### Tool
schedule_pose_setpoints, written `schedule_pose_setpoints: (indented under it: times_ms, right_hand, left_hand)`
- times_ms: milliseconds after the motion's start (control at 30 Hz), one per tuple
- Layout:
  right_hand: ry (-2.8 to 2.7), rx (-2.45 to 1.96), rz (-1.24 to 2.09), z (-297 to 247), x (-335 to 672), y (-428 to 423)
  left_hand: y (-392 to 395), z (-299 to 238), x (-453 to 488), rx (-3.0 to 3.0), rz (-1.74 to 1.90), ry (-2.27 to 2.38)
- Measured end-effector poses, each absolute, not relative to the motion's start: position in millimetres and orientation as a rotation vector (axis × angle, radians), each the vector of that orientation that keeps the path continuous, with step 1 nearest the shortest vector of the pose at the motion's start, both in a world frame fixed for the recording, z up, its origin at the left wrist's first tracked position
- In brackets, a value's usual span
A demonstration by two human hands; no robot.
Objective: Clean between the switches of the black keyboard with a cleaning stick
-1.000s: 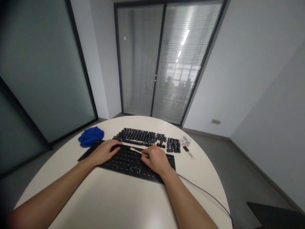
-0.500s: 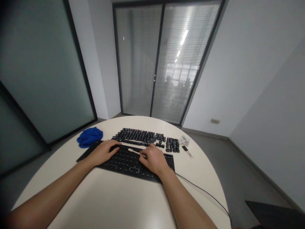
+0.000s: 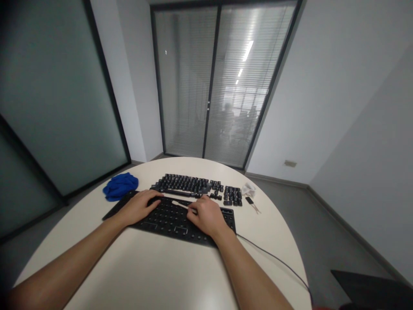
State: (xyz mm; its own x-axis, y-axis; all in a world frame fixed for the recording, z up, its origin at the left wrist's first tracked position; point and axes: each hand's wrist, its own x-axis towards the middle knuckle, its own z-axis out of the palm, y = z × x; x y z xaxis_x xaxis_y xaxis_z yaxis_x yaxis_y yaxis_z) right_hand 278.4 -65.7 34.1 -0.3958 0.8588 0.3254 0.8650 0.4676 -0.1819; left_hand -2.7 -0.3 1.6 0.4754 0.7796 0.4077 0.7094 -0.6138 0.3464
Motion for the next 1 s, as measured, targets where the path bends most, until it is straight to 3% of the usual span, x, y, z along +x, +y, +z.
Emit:
schedule_pose_setpoints:
  times_ms: [1000]
  right_hand:
    - [-2.354, -1.435, -0.067, 32.3, 280.1, -64.7]
  left_hand:
    - [-0.9, 2.4, -2.4, 2.575, 0.817, 1.307]
